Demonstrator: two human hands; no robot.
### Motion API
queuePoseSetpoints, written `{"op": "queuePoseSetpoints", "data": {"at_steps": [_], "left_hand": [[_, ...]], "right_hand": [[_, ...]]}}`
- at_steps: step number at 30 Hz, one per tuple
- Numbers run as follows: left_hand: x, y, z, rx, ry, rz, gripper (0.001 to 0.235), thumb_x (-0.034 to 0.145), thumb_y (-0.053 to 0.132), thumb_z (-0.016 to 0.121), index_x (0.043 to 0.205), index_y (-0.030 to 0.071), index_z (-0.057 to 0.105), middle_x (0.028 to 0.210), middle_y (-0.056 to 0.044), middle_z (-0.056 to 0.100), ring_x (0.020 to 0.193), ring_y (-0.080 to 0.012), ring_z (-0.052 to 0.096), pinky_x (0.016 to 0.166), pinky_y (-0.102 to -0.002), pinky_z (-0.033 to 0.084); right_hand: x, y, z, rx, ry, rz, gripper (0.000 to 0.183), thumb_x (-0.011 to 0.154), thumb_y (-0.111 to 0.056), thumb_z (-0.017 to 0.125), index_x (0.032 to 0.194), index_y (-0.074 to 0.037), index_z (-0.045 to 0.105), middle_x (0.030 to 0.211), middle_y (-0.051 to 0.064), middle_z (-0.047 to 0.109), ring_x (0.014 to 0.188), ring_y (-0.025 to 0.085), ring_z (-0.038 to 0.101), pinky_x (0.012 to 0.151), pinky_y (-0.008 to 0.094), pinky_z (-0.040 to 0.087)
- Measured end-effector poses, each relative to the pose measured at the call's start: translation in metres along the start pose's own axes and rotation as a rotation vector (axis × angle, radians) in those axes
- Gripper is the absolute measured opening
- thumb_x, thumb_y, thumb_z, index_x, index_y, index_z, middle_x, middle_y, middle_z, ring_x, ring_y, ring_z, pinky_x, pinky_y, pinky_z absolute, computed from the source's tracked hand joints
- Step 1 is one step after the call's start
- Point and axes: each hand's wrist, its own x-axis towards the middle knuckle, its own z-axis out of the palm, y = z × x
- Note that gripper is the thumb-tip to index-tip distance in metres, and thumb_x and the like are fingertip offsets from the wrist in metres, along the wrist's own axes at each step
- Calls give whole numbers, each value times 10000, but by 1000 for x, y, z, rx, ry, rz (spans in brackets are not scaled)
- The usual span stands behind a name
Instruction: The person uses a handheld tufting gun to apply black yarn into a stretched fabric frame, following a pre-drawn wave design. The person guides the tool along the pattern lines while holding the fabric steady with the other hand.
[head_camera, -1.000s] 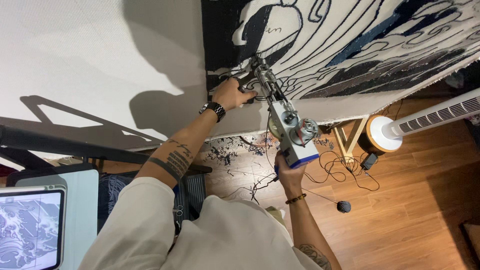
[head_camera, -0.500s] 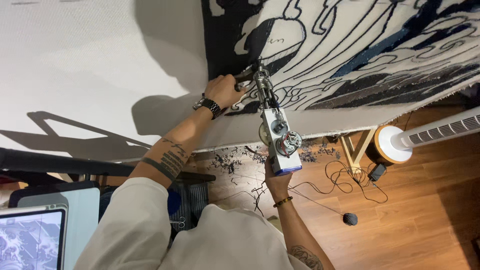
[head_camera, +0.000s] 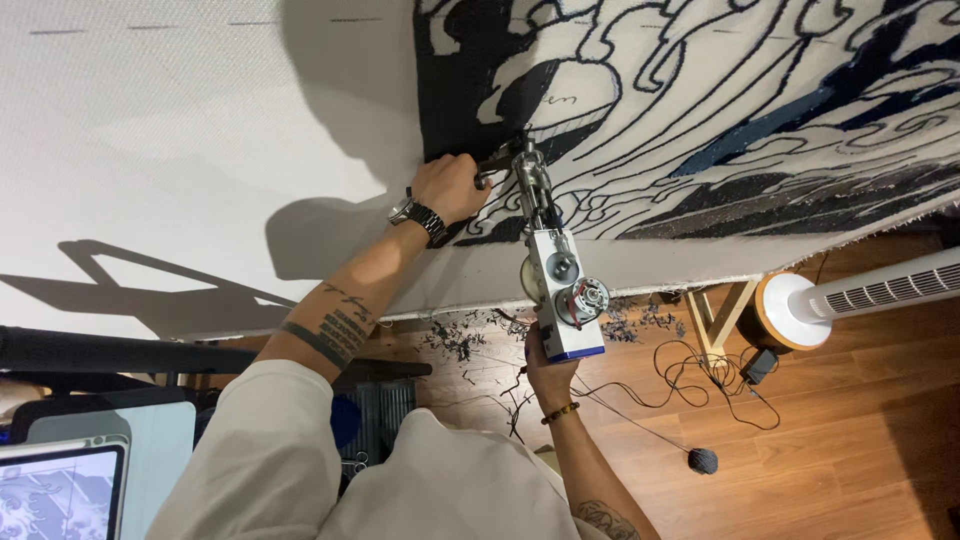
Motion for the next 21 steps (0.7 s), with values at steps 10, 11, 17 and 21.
{"op": "queuePoseSetpoints", "data": {"at_steps": [10, 11, 17, 21], "left_hand": [[-2, 5, -12, -47, 8, 38, 506, 957, 264, 656, 502, 192, 446, 378, 34, 397, 311, -64, 322, 372, -251, 346], [-4, 9, -15, -63, 31, 42, 522, 973, 271, 659, 501, 179, 454, 379, 32, 409, 314, -55, 323, 367, -243, 334], [-7, 14, -18, -65, 51, 22, 511, 955, 309, 671, 510, 176, 458, 389, 32, 422, 332, -86, 364, 404, -260, 354], [4, 6, -14, -74, 49, 29, 529, 948, 364, 681, 505, 182, 455, 388, 34, 414, 319, -113, 372, 405, -283, 355]], "right_hand": [[24, -72, 2, -29, -89, -124, 153, 790, 116, 713, 749, -26, 674, 639, 78, 620, 653, 100, 603, 786, 333, 548], [27, -83, 2, -50, -99, -144, 151, 786, 120, 711, 743, -20, 673, 639, 95, 627, 662, 115, 613, 798, 334, 545], [36, -141, 12, -64, -118, -123, 135, 809, 95, 704, 729, -9, 675, 645, 119, 645, 691, 139, 628, 799, 376, 541], [28, -69, 3, -95, -80, -80, 89, 791, 97, 741, 843, 34, 707, 793, 102, 686, 860, 154, 610, 912, 462, 512]]}}
